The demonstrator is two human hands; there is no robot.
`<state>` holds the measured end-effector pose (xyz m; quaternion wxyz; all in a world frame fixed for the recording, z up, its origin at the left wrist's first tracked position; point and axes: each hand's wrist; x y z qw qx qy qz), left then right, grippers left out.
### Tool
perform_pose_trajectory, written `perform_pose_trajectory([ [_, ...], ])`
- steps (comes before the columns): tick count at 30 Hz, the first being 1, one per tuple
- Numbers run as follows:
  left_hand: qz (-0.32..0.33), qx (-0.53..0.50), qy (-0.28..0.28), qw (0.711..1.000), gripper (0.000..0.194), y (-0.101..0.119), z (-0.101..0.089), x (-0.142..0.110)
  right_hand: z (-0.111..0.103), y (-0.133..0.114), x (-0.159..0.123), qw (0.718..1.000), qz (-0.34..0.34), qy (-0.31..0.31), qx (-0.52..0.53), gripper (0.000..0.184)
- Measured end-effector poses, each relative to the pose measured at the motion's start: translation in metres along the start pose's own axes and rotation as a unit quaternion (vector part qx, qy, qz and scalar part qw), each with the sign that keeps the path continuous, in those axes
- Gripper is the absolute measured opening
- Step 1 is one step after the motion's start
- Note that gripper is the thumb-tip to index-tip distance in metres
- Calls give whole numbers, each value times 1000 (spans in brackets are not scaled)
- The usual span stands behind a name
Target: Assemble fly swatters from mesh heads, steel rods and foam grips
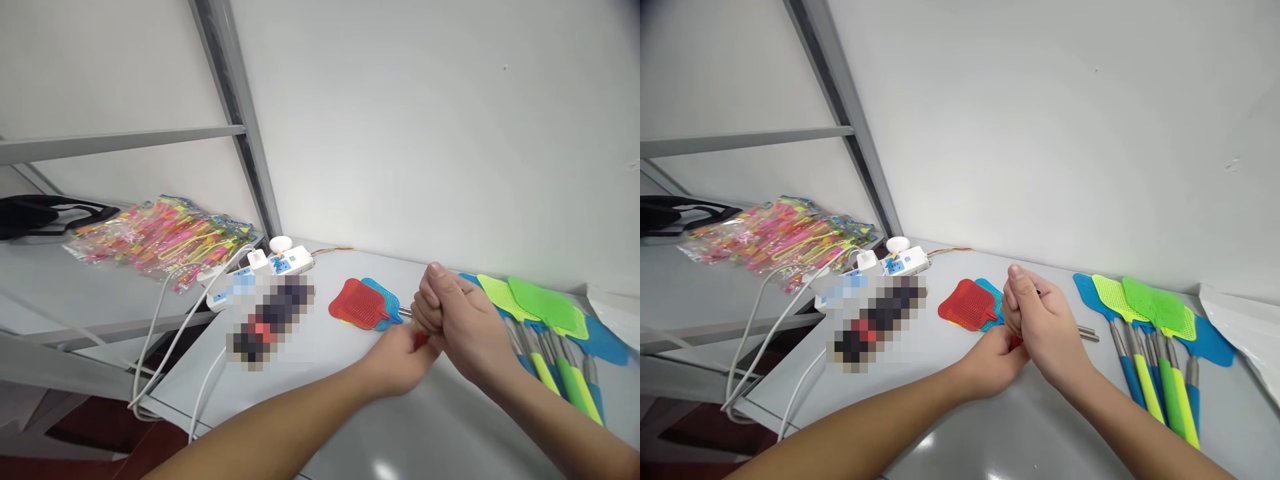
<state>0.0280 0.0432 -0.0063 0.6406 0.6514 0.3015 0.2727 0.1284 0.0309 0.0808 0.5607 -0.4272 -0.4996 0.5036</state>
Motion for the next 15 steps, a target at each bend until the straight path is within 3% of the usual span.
perform_pose_trajectory([
  [15, 30, -41, 26, 998, 10, 2, 2, 0, -2, 19, 0, 999, 9, -44, -22, 45],
])
Point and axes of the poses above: each hand's wrist, its own x-axis towards the middle knuckle, its own z-axis out of the palm, y = z × x, and after that the axes turned 3 degrees about -x, right-handed
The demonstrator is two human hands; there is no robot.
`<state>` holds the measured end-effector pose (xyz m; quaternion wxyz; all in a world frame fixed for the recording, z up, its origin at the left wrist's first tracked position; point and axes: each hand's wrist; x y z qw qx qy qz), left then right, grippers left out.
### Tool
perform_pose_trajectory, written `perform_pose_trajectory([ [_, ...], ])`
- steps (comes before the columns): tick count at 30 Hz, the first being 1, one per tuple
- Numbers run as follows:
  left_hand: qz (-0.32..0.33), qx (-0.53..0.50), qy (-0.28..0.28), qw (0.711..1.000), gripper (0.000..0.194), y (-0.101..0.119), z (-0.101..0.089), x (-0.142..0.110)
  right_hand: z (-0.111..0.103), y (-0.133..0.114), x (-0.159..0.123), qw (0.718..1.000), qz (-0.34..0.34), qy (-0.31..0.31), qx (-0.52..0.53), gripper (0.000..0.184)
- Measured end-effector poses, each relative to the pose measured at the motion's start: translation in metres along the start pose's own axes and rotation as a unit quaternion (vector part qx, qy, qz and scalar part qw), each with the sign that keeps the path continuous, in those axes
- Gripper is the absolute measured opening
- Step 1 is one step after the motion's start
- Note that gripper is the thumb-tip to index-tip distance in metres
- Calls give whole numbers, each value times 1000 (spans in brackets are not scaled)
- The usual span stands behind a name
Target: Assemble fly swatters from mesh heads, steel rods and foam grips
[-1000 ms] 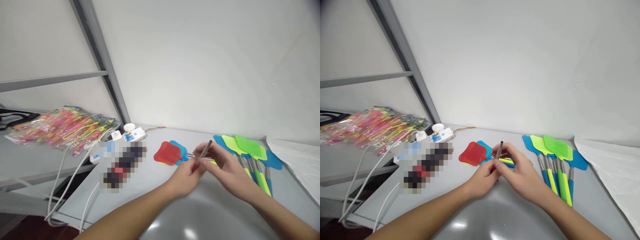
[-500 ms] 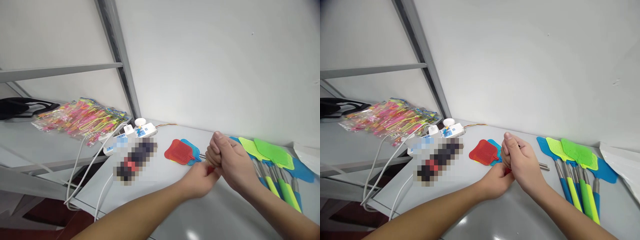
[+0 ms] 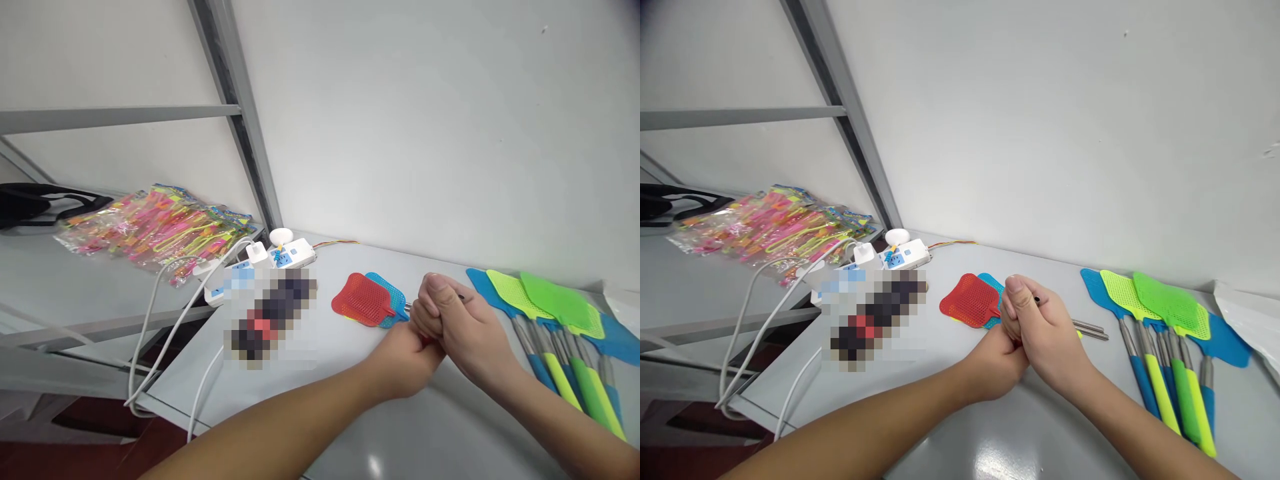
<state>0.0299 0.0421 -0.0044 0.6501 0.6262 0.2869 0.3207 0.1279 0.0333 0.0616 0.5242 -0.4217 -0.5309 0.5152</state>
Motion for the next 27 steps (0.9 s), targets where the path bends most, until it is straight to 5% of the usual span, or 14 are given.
perform_pose_trajectory([
  [14, -25, 8, 9, 1000, 17, 5, 0, -1, -6, -12, -2, 999, 18, -27, -16, 41],
  [19, -80, -15, 16, 997, 37, 3, -4, 1, -24, -29, 23, 996, -28, -72, -40, 61],
  [21, -88, -32, 9, 996, 40, 5, -6, 2, -29, -27, 40, 991, -11, -54, -125, 53],
  [23, -97, -43, -10, 994, 42, 6, -7, 2, -31, -18, 56, 958, 44, -87, -269, 43],
  [27, -113, -30, -50, 992, 45, 10, -7, -1, -19, 5, 76, 821, 83, -186, -533, 47],
])
Point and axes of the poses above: each hand's wrist, its own x-axis towards the middle knuckle, its own z-axis out of the palm, y = z × x, and after that the axes turned 3 degrees about -x, right-handed
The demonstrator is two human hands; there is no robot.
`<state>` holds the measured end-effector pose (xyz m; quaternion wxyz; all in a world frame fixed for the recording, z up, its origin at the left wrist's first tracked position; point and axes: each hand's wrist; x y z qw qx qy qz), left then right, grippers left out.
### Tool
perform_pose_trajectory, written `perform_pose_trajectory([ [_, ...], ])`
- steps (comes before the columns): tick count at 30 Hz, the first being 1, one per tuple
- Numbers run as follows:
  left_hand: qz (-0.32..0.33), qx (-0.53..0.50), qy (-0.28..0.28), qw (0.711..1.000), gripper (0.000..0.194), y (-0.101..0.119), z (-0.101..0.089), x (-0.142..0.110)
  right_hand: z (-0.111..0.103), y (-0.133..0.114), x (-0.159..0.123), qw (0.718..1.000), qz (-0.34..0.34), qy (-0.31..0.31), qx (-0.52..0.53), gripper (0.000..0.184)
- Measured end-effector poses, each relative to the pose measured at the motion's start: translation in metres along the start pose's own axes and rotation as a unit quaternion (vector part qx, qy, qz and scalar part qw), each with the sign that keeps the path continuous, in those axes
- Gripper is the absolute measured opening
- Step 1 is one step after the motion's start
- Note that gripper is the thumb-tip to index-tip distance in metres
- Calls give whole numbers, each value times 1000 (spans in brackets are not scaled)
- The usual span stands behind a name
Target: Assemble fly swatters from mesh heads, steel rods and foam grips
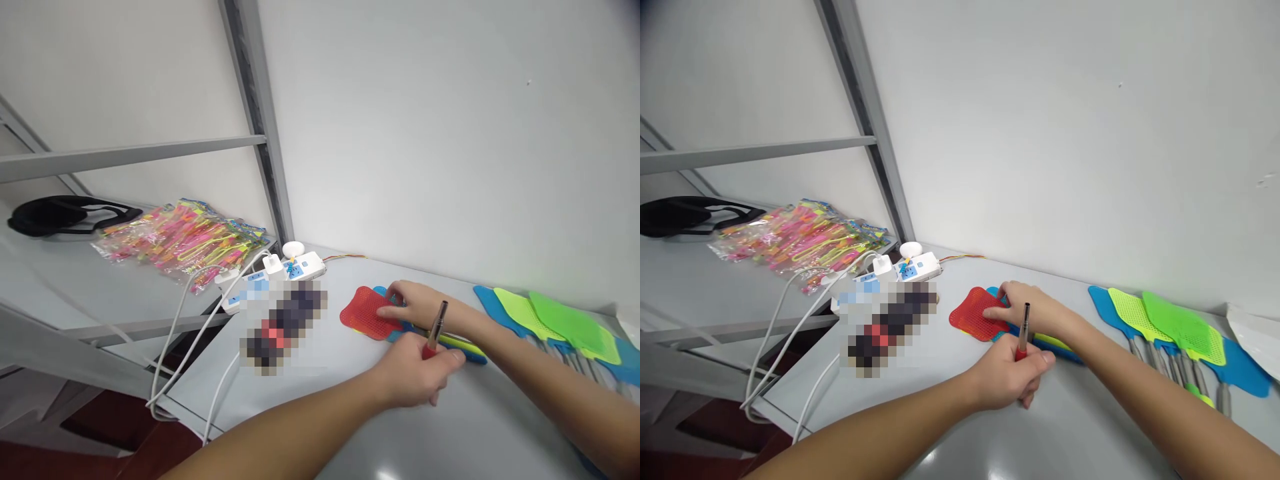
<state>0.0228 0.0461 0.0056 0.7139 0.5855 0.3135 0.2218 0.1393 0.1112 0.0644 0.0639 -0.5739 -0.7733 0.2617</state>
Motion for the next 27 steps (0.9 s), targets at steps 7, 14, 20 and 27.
perform_pose_trajectory([
  [7, -12, 22, -64, 998, 45, 3, -2, -5, 12, -13, 25, 999, 19, -8, -45, 49],
  [14, -7, -17, -82, 996, 45, 4, -1, -3, -16, -7, 6, 991, -7, 39, 129, 36],
  [20, -6, -20, -77, 997, 49, 11, 1, -4, -17, 15, -53, 822, 87, 305, 473, 34],
  [27, 4, -23, -96, 995, 46, 11, 6, -9, 6, 33, -110, 741, 6, 394, 544, 32],
])
Point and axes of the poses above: each hand's wrist, its own x-axis towards the middle knuckle, its own z-axis out of the palm, y = z × x, and after that the axes turned 3 degrees about -x, right-handed
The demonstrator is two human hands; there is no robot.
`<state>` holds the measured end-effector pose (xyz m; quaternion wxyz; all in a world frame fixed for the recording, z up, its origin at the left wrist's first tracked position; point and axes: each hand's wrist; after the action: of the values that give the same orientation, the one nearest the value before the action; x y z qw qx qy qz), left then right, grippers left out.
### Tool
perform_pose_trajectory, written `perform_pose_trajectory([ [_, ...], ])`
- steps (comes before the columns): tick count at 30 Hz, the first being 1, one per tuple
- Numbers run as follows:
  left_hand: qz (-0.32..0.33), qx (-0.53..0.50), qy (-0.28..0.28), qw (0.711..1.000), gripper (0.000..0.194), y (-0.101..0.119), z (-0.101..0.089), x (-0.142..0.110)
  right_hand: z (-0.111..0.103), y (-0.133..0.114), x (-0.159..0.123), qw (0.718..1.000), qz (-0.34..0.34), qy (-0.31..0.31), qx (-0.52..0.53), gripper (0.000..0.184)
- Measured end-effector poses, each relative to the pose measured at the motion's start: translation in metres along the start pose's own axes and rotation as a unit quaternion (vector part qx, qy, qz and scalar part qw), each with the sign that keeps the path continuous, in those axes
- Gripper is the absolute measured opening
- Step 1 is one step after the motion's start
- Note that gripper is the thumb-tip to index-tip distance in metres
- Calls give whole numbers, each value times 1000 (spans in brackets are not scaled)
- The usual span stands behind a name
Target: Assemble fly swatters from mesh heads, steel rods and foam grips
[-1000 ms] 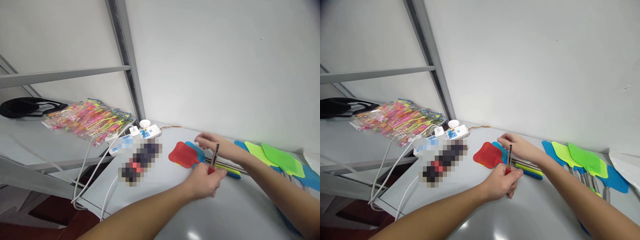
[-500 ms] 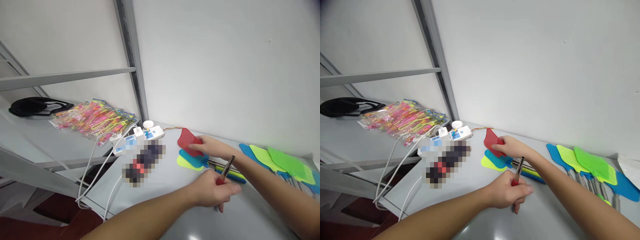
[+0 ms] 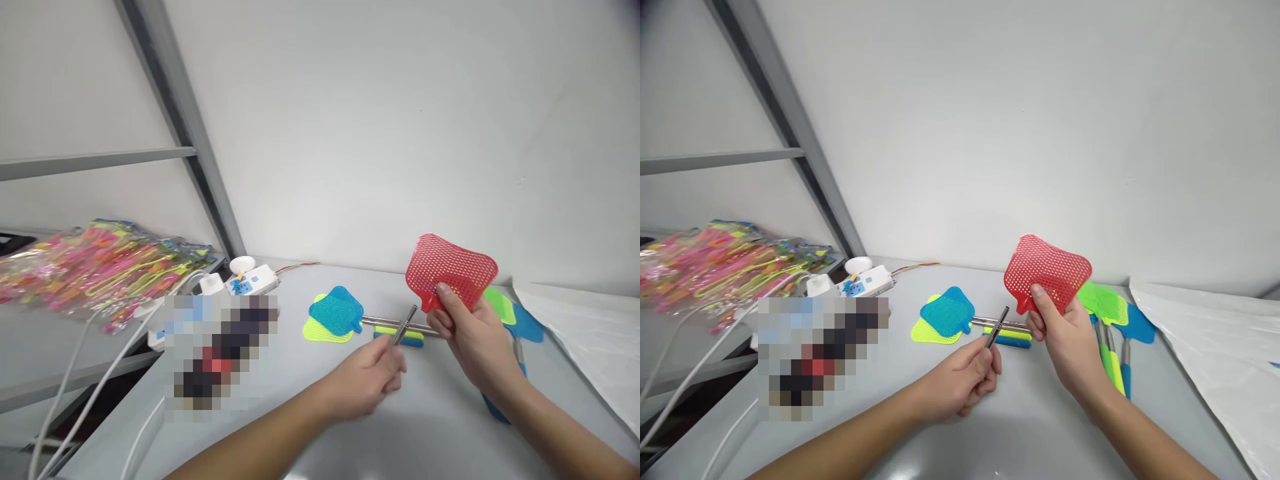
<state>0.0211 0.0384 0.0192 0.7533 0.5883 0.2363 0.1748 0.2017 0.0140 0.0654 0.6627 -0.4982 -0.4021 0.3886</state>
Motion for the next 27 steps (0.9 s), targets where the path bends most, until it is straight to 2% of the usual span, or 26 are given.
perform_pose_trajectory([
  [3, 3, 3, -2, 1000, 42, -4, 1, 1, -13, 2, -7, 1000, 4, -15, 9, 28],
  [8, -10, 6, 0, 1000, 36, -6, 0, 4, -25, 9, -8, 1000, -8, 8, -4, 25],
  [18, -88, -1, 11, 996, 38, -6, -2, 3, -30, 22, -11, 1000, -19, -11, -6, 27],
  [24, -100, -10, 11, 995, 39, -7, -2, 3, -30, 21, -13, 998, -30, -15, -51, 31],
  [27, -89, -9, 9, 996, 39, -9, -4, 3, -29, 21, -16, 999, -4, -34, -29, 32],
])
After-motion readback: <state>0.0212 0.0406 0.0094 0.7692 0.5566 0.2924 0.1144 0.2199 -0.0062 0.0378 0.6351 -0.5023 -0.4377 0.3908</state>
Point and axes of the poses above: each hand's wrist, its own x-axis towards the middle knuckle, its own z-axis out of the palm, y = z × x, and after that the axes turned 3 degrees about -x, right-handed
